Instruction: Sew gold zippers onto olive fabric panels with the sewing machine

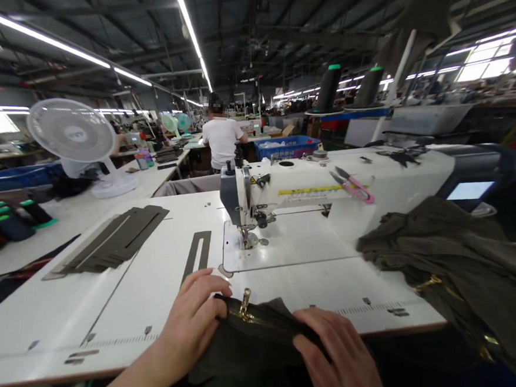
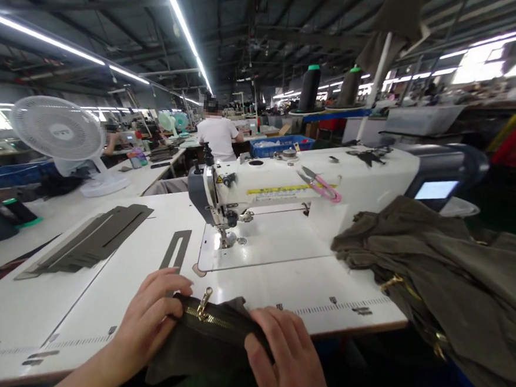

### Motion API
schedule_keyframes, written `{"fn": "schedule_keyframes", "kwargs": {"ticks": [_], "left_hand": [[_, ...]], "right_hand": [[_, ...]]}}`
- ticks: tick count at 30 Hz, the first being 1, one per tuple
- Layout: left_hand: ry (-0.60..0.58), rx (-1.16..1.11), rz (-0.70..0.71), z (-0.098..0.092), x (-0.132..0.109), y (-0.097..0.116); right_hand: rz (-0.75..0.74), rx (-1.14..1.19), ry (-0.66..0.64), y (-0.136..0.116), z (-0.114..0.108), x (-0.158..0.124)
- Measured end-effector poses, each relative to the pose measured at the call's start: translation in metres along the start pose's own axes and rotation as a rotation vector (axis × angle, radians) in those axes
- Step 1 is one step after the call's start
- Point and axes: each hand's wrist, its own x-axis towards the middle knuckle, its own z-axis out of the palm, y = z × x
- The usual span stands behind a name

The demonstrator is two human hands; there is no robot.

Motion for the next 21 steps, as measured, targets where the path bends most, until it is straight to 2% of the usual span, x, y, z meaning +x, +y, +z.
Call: {"fn": "schedule_keyframes", "kwargs": {"ticks": [5, 8, 10, 13, 16, 18, 21], "left_hand": [[-0.006, 0.044, 0.052, -0.007, -0.007, 0.008], [-0.064, 0.009, -0.011, -0.018, 0.000, 0.020], [-0.100, -0.094, -0.102, -0.026, 0.009, 0.031], [-0.120, -0.234, -0.222, -0.031, 0.030, 0.049], [-0.280, -0.329, -0.353, -0.026, 0.049, 0.062], [-0.357, -0.438, -0.506, -0.019, 0.055, 0.065], [-0.350, -0.710, -0.717, -0.008, 0.053, 0.061]], "right_hand": [[0.034, -0.033, 0.070, -0.001, -0.001, -0.009], [0.072, -0.044, 0.110, -0.003, -0.008, -0.010], [0.060, -0.032, 0.131, -0.003, -0.014, -0.005], [-0.067, -0.028, 0.132, -0.004, -0.021, 0.009], [-0.186, -0.017, 0.133, -0.004, -0.026, 0.024], [-0.202, 0.007, 0.133, -0.004, -0.028, 0.030], [-0.126, 0.032, 0.159, -0.003, -0.027, 0.033]]}}
